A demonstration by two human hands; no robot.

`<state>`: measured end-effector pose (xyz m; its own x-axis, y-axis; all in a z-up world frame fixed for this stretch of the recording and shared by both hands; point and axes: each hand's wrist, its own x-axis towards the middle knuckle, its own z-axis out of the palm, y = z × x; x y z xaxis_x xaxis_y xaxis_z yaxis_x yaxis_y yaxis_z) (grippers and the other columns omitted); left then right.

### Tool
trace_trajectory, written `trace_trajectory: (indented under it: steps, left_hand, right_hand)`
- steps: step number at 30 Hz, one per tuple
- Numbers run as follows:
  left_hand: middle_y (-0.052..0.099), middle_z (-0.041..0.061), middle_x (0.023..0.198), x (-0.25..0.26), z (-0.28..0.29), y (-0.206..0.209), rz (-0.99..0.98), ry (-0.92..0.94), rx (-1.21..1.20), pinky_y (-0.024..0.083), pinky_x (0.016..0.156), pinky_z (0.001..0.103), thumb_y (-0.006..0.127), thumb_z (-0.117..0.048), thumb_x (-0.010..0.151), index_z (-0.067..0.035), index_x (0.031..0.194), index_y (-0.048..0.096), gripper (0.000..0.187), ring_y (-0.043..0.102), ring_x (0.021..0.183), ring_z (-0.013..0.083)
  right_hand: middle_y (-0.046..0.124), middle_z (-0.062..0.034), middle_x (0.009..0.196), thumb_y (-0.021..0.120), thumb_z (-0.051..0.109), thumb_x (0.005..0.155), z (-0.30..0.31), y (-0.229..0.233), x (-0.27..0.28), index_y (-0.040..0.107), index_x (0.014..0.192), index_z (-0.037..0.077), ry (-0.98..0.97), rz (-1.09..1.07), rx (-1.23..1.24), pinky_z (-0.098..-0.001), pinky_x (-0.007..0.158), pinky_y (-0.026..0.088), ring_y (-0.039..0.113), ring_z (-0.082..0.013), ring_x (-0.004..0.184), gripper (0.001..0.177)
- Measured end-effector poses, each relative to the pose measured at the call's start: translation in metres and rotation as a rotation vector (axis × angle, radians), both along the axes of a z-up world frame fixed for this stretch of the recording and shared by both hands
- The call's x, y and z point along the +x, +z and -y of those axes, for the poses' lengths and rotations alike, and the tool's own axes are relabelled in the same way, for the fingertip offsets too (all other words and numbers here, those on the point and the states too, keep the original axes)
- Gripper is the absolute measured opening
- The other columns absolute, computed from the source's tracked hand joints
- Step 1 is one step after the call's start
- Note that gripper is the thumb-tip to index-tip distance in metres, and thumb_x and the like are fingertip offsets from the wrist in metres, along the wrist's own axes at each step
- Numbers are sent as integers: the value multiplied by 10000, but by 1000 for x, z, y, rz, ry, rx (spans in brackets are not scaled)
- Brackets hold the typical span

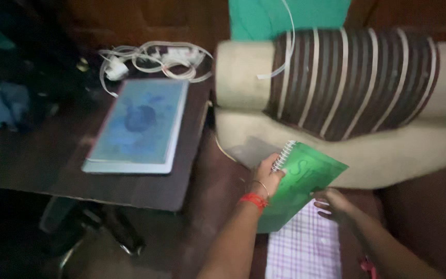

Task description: The person organizes a laptop and notebooks on a desk and then wipes down the frame of an office chair with a blue cloth.

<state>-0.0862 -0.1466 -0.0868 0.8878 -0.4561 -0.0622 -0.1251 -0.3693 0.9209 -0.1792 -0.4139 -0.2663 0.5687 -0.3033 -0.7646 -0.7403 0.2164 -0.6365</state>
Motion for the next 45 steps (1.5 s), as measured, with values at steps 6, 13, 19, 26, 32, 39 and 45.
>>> trace_trajectory:
  steps: [6, 13, 19, 26, 32, 39, 45]
  left_hand:
    - [732, 50, 916, 45, -48, 73, 44, 98, -363, 525, 776, 328, 707, -116, 810, -104, 1183, 691, 373, 673, 833, 181]
    - [748, 100, 886, 160, -140, 83, 179, 365, -260, 541, 755, 380, 736, -127, 740, -68, 1058, 739, 324, 695, 815, 243]
    - [776, 219, 943, 211, -257, 93, 135, 528, 172, 564, 849, 476, 674, -266, 767, -62, 909, 770, 266, 744, 915, 403]
    - [733, 222, 1099, 265, -347, 81, 124, 624, 283, 536, 942, 465, 737, -266, 760, -83, 1082, 757, 370, 689, 1063, 409]
    - [732, 105, 1087, 279, -410, 79, -256, 361, 7, 547, 878, 466, 695, -34, 744, -244, 1397, 545, 702, 709, 974, 250]
    - [799, 163, 1178, 343, -435, -4, 26, 481, 48, 582, 886, 332, 730, -35, 811, -151, 1446, 551, 669, 760, 1010, 218]
    - [697, 119, 1265, 381, -435, -39, 54, 423, -68, 508, 984, 359, 669, 99, 665, -192, 1467, 496, 871, 655, 1150, 258]
  right_hand:
    - [580, -46, 1384, 697, 292, 871, -77, 124, 21, 464, 1417, 267, 73, 208, 159, -495, 1102, 400, 546, -223, 1275, 593]
    - [596, -22, 1380, 637, 244, 912, -155, 237, 68, 485, 1468, 160, 215, 349, 257, -506, 1098, 424, 551, -216, 1261, 583]
    - [669, -62, 1296, 645, 282, 934, -233, 271, 126, 571, 1417, 150, 420, 332, 101, -439, 997, 518, 643, -225, 1144, 507]
    - [701, 5, 1085, 673, 257, 934, -307, 281, 185, 645, 1358, 196, 495, 365, 74, -371, 856, 515, 629, -159, 916, 430]
    - [736, -39, 1132, 661, 215, 946, -329, 249, 248, 595, 1319, 192, 322, 344, -12, -360, 830, 578, 719, -194, 983, 380]
    - [706, -204, 1097, 616, 66, 957, -370, 185, 324, 584, 1212, -11, 74, 460, 278, -479, 805, 622, 720, -325, 934, 269]
    - [672, -135, 1034, 643, 24, 946, -394, 173, 352, 604, 1292, 28, 101, 375, 176, -395, 778, 611, 668, -234, 866, 348]
